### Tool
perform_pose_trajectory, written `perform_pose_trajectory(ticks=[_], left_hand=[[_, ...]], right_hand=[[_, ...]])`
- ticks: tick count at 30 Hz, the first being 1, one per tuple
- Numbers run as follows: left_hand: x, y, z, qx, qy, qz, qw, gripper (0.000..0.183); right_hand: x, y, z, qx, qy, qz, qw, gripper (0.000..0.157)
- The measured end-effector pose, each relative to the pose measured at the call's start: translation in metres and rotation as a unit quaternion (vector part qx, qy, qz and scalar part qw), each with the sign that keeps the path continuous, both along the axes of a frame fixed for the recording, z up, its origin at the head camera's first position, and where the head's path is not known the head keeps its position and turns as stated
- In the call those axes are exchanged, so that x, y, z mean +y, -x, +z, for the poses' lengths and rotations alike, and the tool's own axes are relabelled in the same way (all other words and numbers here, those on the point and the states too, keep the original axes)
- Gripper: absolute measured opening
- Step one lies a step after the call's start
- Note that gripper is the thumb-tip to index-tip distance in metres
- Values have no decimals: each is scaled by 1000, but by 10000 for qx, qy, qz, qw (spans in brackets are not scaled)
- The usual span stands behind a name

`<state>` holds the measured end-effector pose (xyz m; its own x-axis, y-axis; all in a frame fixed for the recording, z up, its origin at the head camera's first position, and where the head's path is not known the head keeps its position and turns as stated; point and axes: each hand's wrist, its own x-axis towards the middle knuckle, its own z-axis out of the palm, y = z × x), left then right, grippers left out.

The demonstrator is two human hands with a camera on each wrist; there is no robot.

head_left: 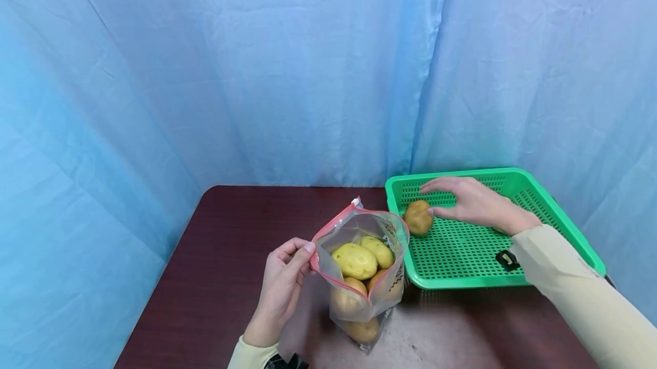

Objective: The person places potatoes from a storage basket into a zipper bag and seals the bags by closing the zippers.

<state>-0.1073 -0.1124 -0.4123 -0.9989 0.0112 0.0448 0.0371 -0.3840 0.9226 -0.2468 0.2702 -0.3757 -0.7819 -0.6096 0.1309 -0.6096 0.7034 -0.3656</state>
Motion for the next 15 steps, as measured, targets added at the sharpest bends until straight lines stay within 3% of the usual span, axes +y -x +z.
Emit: perform_pose_trajectory(ticks=[15], left_hand=[[-9, -8, -1, 128, -26, -54, 9999, 17]], right_hand=[[-2, 20, -34, -924, -83, -226, 9954, 48]])
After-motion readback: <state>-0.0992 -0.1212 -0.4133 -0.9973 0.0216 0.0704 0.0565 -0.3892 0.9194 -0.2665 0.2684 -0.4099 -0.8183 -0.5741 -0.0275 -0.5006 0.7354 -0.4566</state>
